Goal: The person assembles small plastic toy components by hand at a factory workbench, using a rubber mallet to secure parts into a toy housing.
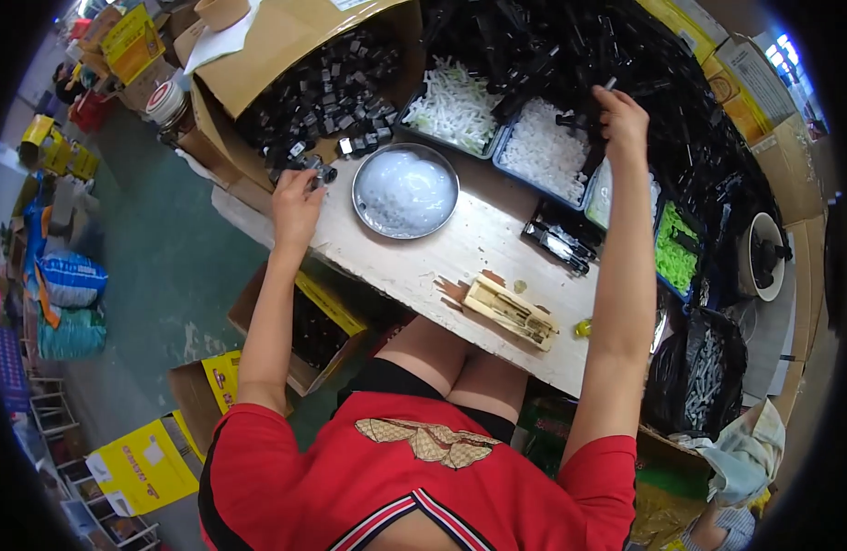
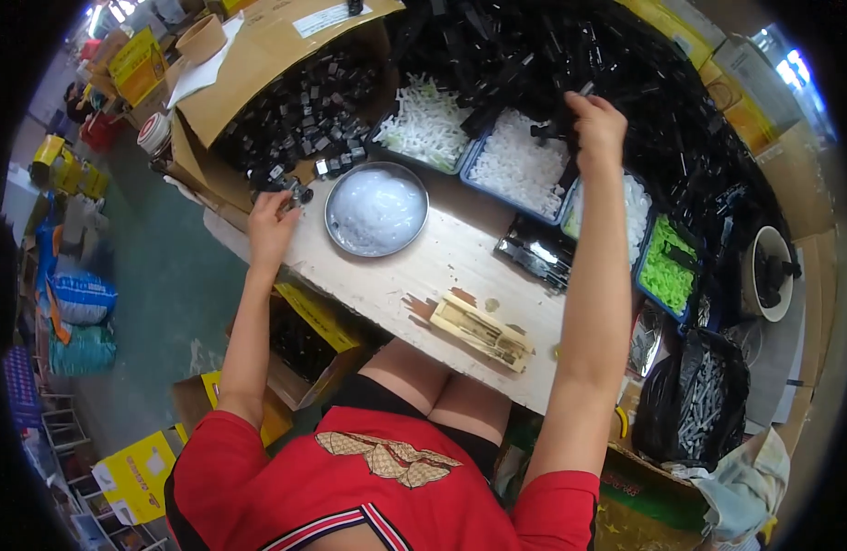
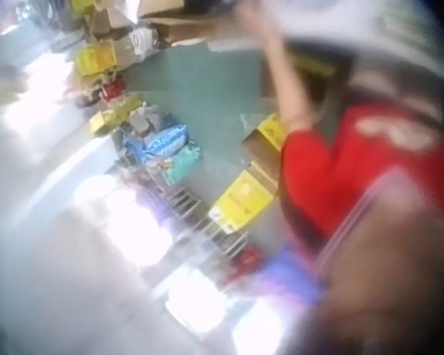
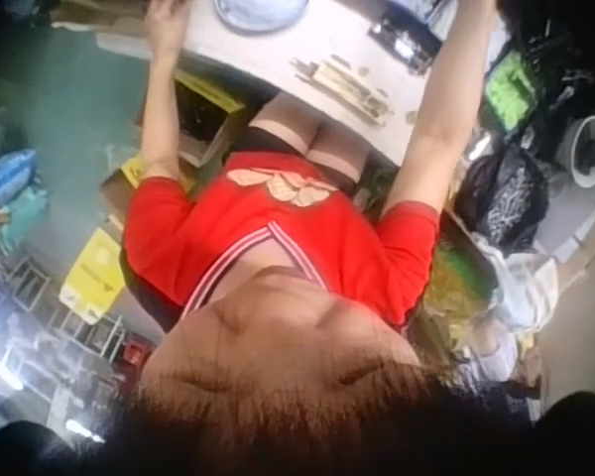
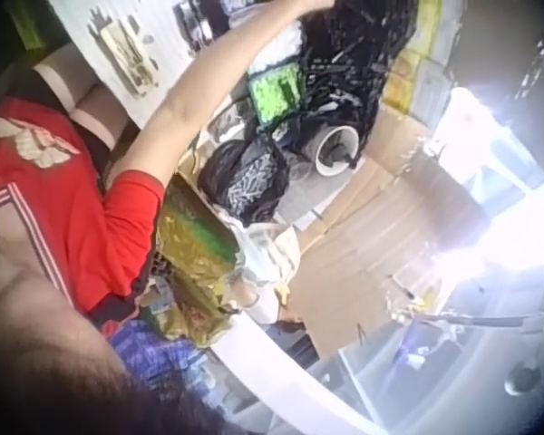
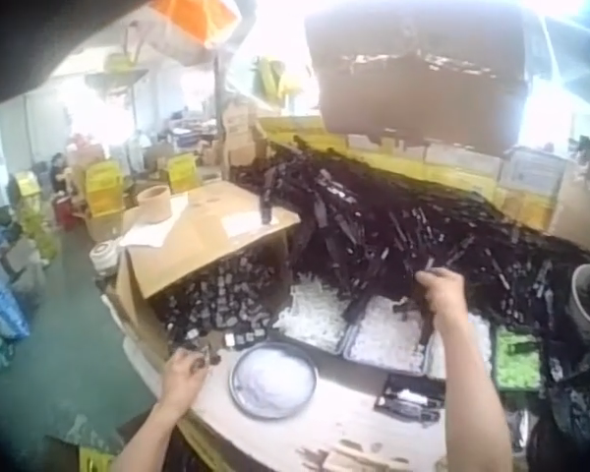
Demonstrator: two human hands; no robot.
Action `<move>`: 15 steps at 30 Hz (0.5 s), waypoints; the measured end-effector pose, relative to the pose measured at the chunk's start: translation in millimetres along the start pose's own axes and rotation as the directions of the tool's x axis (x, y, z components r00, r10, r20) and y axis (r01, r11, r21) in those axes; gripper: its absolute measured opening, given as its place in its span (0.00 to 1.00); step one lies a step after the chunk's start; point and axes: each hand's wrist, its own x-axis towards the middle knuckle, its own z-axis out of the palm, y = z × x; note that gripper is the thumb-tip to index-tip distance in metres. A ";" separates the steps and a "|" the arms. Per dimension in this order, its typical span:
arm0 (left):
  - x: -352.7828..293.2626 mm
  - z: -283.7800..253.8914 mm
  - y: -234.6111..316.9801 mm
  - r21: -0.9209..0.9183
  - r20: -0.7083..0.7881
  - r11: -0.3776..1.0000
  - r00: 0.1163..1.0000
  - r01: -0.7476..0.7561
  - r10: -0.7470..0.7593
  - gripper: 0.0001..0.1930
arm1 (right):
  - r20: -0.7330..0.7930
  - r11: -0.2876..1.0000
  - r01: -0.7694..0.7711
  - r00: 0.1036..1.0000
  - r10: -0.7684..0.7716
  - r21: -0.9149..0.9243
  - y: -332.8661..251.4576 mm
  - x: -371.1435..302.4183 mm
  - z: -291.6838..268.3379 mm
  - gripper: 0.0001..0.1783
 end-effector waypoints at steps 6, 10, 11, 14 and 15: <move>6.5 16.0 -18.3 0.191 0.011 0.980 0.998 -0.056 0.055 0.15 | 0.227 0.958 0.256 0.948 -0.223 -0.129 -14.6 -91.4 -37.3 0.15; -2.1 5.3 -22.7 0.120 -0.023 0.993 1.000 0.001 0.002 0.12 | 0.499 0.505 0.701 0.713 -0.493 -0.504 23.6 -198.6 -48.6 0.11; -6.0 4.2 -21.5 0.151 -0.046 0.989 0.999 0.002 0.005 0.11 | 0.536 0.385 0.754 0.652 -0.537 -0.532 21.4 -228.4 -44.8 0.13; -17.4 1.1 -9.7 0.361 -0.084 0.928 0.988 -0.090 0.128 0.11 | 0.556 0.232 0.720 0.665 -0.499 -0.654 61.2 -273.5 -52.0 0.13; -22.4 0.5 -13.5 0.370 -0.064 0.914 0.977 -0.165 0.202 0.11 | 0.552 0.225 0.697 0.690 -0.468 -0.681 66.9 -284.7 -48.8 0.16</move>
